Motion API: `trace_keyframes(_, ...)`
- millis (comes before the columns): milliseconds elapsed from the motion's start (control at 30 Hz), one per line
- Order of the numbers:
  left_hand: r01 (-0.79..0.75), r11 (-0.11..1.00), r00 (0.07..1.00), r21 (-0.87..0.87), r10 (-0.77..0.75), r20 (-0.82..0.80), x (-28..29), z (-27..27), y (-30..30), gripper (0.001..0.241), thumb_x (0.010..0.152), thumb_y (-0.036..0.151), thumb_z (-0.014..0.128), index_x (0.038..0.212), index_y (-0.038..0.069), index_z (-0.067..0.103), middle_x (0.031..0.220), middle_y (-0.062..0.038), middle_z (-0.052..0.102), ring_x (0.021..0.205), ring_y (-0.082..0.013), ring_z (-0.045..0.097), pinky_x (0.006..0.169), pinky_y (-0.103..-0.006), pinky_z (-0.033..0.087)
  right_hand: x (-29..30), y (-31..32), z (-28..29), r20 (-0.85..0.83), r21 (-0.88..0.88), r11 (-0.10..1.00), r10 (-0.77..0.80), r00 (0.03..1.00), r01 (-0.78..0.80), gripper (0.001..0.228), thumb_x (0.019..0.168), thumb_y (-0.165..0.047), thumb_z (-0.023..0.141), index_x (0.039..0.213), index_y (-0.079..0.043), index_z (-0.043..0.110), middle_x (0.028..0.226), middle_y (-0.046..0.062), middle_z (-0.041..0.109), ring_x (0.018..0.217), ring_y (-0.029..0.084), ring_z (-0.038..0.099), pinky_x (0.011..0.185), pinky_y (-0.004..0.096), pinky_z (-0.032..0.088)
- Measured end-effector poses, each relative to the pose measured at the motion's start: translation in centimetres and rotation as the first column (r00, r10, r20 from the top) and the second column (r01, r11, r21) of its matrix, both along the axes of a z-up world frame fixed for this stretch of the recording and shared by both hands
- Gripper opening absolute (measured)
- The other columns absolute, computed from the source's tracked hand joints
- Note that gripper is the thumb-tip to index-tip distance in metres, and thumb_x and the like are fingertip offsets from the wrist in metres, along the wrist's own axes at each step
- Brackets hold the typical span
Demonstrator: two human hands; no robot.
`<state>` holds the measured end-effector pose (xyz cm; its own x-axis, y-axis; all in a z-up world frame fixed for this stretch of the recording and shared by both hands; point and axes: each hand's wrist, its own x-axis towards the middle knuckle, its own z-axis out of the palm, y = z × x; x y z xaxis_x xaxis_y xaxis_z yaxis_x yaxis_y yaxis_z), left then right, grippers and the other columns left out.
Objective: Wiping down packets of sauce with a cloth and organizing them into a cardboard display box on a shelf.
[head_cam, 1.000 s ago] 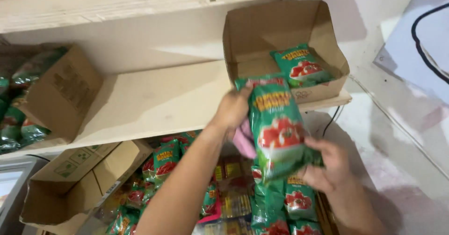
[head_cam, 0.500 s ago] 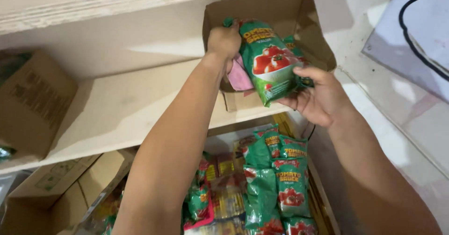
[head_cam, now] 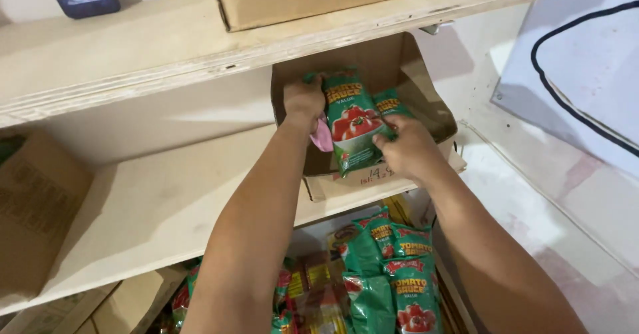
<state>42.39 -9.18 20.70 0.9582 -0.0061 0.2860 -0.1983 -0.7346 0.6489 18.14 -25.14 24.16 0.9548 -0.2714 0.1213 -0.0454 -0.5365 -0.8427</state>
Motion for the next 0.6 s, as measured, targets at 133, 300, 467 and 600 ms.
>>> trace_keyframes(133, 0.019, 0.986, 0.982, -0.163, 0.012, 0.189, 2.6, -2.0, 0.0, 0.045, 0.098, 0.043, 0.051, 0.110, 0.006, 0.074, 0.110, -0.017, 0.074, 0.102, -0.0317, 0.070, 0.084, -0.0392, 0.055, 1.7, -0.5, -0.6, 0.088, -0.238, 0.971, 0.004, 0.996, 0.017, 0.042, 0.091, -0.023, 0.071, 0.130, -0.006, 0.066, 0.110, 0.023, 0.073, 0.101, 0.038, 0.070, 0.085, 0.046, 0.054)
trace_keyframes(300, -0.018, 0.891, 0.984, -0.453, -0.065, -0.166, -3.7, 2.9, -0.1, 0.043, 0.101, 0.038, 0.057, 0.110, -0.001, 0.070, 0.092, -0.020, 0.075, 0.079, -0.0316, 0.076, 0.070, -0.0432, 0.058, 2.6, -1.5, -1.3, 0.124, -0.336, 0.941, 0.093, 0.988, -0.047, 0.043, 0.087, -0.025, 0.071, 0.126, -0.006, 0.068, 0.106, 0.026, 0.073, 0.101, 0.041, 0.071, 0.087, 0.046, 0.055)
trace_keyframes(467, 0.002, 0.920, 0.962, -0.392, -0.108, -0.250, -1.8, 0.8, -0.9, 0.043, 0.102, 0.037, 0.058, 0.110, -0.003, 0.071, 0.092, -0.020, 0.076, 0.077, -0.0297, 0.074, 0.069, -0.0426, 0.057, 6.4, -4.3, -6.2, 0.120, -0.474, 0.878, 0.137, 0.983, -0.064, 0.043, 0.080, -0.015, 0.068, 0.119, 0.002, 0.070, 0.109, 0.030, 0.071, 0.105, 0.042, 0.069, 0.092, 0.047, 0.054)
trace_keyframes(600, 0.208, 0.879, 0.978, 0.429, -0.199, -0.065, 5.6, -6.6, -1.4, 0.038, 0.100, 0.034, 0.052, 0.116, 0.008, 0.075, 0.111, -0.014, 0.075, 0.100, -0.0306, 0.073, 0.088, -0.0397, 0.058, 5.6, -3.8, -6.1, 0.009, -0.525, 0.844, 0.135, 0.991, -0.111, 0.036, 0.082, -0.013, 0.064, 0.113, 0.002, 0.073, 0.111, 0.030, 0.071, 0.110, 0.041, 0.069, 0.099, 0.045, 0.054)
